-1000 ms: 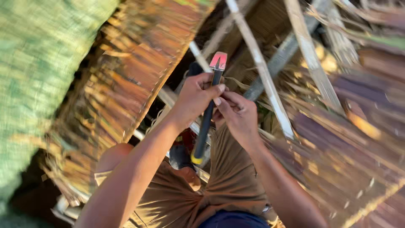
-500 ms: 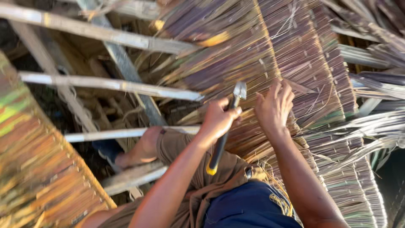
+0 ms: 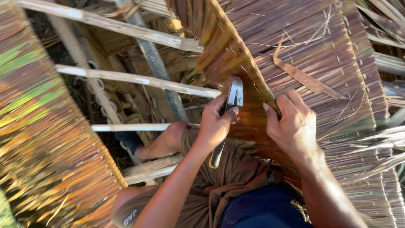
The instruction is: The person secures bundles of dried palm leaves onto a wooden roof frame using a hammer and nails. They position the thatch material, align it with the existing layers, and hammer nails through the leaves into the wooden beams to hold them in place.
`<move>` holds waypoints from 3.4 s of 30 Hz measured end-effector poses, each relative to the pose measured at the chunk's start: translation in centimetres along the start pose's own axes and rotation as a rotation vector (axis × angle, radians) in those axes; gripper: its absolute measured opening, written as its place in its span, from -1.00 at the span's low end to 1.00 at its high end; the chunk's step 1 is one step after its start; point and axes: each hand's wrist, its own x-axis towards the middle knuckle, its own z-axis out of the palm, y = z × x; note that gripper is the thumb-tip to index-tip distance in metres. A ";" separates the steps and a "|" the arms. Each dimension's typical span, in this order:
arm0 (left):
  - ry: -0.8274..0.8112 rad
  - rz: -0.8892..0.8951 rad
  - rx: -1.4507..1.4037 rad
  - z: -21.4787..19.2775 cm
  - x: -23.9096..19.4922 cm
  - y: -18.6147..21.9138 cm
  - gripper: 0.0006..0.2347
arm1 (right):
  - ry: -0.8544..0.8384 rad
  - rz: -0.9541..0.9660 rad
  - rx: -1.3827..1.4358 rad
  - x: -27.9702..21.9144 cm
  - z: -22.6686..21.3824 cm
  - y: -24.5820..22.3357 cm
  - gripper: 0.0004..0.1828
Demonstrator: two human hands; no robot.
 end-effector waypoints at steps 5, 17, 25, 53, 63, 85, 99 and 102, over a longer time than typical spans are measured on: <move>0.219 0.068 -0.133 -1.9 -3.8 6.1 -0.75 | 0.001 -0.348 -0.045 9.8 -2.8 -8.5 -0.76; 1.117 0.882 -0.558 -17.8 -11.7 17.1 -0.97 | 0.279 -1.644 0.284 12.6 3.9 -49.0 -0.73; 1.926 0.898 -0.640 -17.1 -28.6 7.9 -0.93 | -0.169 -2.171 0.458 -7.3 15.0 -57.1 -0.47; 1.301 -0.194 0.339 -15.4 -34.8 -4.4 -0.53 | -0.626 -1.999 0.977 -5.4 28.8 -34.0 -0.88; 1.299 -0.030 0.656 -12.1 -32.4 -1.3 -0.57 | -0.452 -1.856 0.970 -4.9 25.6 -32.3 -0.86; 1.760 -0.427 0.761 -14.7 -29.1 4.5 -0.74 | -0.958 -1.035 1.265 -7.5 23.0 -30.0 -0.61; 1.857 0.304 0.610 -29.0 -28.2 8.6 -0.75 | -0.676 -1.437 0.952 -1.8 24.1 -42.6 -0.32; 1.994 0.037 0.521 -26.8 -26.2 8.6 -0.69 | -0.448 -1.569 1.043 -1.4 24.9 -41.7 -0.33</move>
